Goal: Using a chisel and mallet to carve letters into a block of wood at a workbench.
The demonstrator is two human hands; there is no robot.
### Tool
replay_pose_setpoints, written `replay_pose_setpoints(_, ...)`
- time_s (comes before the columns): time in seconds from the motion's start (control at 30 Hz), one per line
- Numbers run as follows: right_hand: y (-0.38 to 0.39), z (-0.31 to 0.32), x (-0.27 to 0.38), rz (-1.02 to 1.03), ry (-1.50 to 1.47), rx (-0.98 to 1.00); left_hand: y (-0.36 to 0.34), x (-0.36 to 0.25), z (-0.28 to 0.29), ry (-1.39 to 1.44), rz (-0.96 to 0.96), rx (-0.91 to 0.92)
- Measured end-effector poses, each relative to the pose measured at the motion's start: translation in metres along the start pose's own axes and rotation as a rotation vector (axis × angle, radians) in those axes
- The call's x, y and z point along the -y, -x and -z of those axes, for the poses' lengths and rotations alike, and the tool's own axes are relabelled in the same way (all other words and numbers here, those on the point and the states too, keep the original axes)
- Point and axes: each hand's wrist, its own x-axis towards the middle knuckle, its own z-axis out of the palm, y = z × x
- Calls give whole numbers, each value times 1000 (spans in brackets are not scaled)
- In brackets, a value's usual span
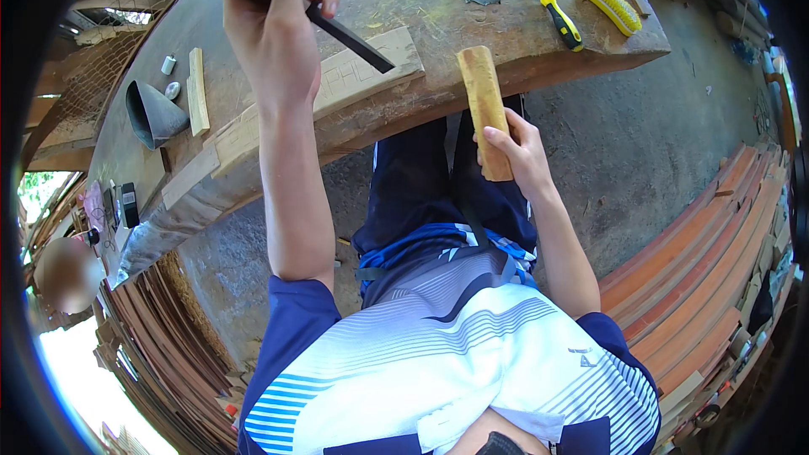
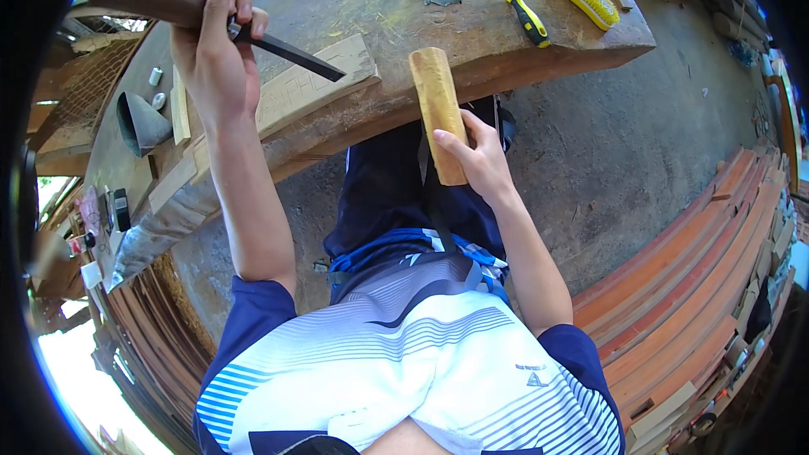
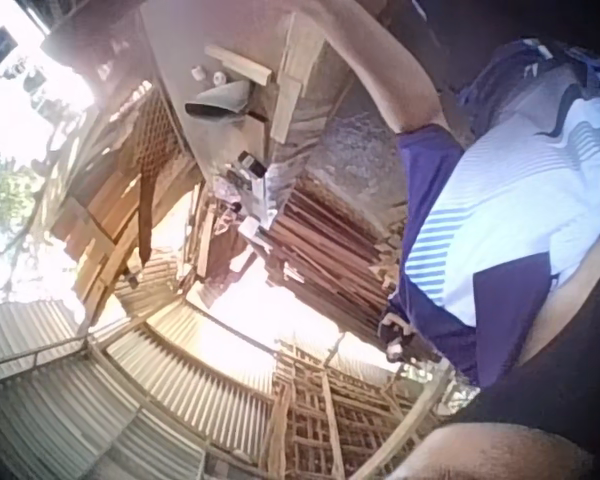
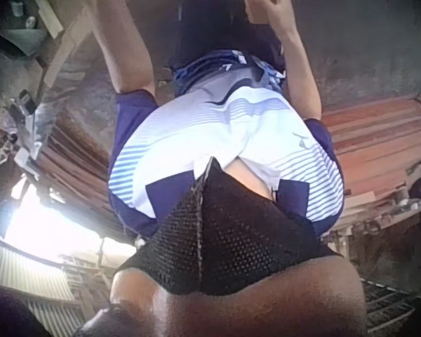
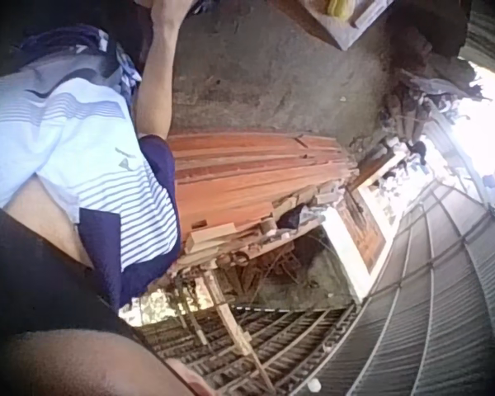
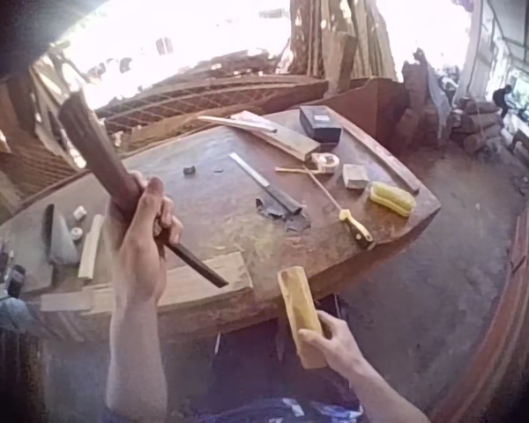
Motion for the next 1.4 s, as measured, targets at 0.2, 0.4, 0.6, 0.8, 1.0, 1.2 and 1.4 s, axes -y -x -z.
replay_pose_setpoints(0.2, 15, 9, 1, 33, 97, -68, -2, 14, -1, -18, -94, 48)
replay_pose_setpoints(0.4, 17, 9, 1, 30, 120, -60, -1, 16, 0, -183, -81, -22)
replay_pose_setpoints(0.6, 18, 7, 0, 36, 118, -73, -1, 13, 3, -119, -52, -11)
replay_pose_setpoints(0.8, 18, 7, -1, 32, 110, -69, -5, 26, -1, 1021, 79, 229)
replay_pose_setpoints(1.0, 14, 9, 2, 32, 160, -52, -2, 13, 2, 7, -53, -6)
replay_pose_setpoints(1.2, 13, 7, 6, 42, 187, -55, -2, 20, -3, 1029, 49, 170)
replay_pose_setpoints(1.4, 13, 8, 6, 56, 183, -43, -3, 24, -2, 964, 106, 163)
